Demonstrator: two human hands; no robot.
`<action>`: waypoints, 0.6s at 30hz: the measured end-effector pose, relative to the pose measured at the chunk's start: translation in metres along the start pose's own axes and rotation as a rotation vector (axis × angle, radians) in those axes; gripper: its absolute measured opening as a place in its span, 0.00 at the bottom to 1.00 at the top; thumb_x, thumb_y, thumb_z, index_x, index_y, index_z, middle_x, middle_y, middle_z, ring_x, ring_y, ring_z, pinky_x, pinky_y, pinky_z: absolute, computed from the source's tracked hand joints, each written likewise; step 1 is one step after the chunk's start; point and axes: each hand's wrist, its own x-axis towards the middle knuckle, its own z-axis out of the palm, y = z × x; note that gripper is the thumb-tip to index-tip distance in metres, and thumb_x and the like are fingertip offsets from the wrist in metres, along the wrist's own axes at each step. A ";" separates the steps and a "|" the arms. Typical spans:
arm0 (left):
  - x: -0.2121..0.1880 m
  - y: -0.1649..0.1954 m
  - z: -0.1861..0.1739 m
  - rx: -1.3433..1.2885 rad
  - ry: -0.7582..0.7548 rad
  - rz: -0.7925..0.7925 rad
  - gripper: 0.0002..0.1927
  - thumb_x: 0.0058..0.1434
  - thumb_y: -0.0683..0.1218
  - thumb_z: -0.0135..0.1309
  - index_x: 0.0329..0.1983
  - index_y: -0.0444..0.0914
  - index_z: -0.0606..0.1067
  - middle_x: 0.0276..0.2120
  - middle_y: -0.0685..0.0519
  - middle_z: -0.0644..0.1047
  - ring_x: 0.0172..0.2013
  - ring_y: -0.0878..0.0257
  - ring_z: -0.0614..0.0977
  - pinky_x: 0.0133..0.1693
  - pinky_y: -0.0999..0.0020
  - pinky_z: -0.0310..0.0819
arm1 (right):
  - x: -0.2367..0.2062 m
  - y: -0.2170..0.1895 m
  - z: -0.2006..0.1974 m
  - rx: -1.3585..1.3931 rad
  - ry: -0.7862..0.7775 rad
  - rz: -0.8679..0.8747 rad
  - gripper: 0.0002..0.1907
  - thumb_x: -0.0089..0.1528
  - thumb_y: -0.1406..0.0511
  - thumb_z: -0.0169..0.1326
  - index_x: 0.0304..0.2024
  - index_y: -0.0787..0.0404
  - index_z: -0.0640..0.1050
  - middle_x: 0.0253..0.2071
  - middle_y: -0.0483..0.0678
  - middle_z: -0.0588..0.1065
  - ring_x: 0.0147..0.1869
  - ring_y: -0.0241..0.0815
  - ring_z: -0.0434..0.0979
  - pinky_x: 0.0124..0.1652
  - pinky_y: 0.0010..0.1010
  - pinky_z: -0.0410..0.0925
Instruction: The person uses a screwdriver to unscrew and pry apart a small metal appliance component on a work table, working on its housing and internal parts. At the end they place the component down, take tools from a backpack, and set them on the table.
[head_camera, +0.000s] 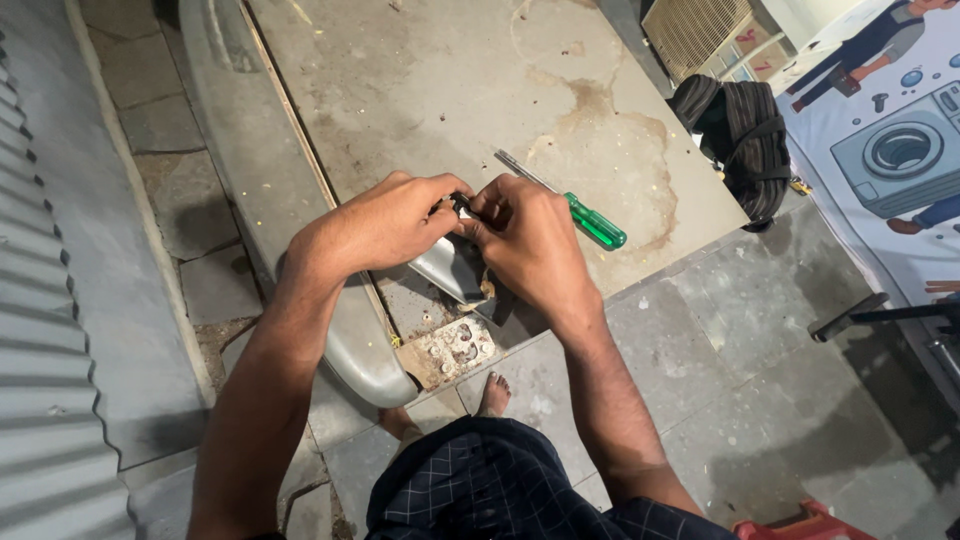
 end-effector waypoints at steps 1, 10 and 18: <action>0.000 0.000 0.000 0.003 -0.004 0.014 0.17 0.62 0.47 0.52 0.54 0.39 0.76 0.34 0.42 0.83 0.33 0.49 0.86 0.36 0.56 0.77 | 0.001 0.000 0.000 -0.005 -0.011 0.023 0.11 0.55 0.68 0.68 0.34 0.66 0.79 0.27 0.53 0.79 0.29 0.42 0.82 0.31 0.34 0.71; 0.001 -0.004 0.001 0.042 0.021 0.030 0.16 0.63 0.42 0.50 0.53 0.39 0.77 0.33 0.39 0.82 0.33 0.45 0.85 0.36 0.53 0.77 | 0.001 0.006 0.002 -0.007 -0.002 -0.025 0.13 0.54 0.64 0.70 0.36 0.64 0.81 0.29 0.52 0.80 0.30 0.43 0.81 0.32 0.34 0.71; -0.001 0.000 0.006 0.072 0.027 0.000 0.14 0.66 0.44 0.48 0.52 0.39 0.76 0.33 0.38 0.82 0.37 0.42 0.84 0.37 0.51 0.76 | -0.018 0.018 -0.003 0.026 -0.008 -0.129 0.12 0.61 0.66 0.62 0.46 0.63 0.83 0.38 0.55 0.81 0.37 0.43 0.83 0.36 0.32 0.74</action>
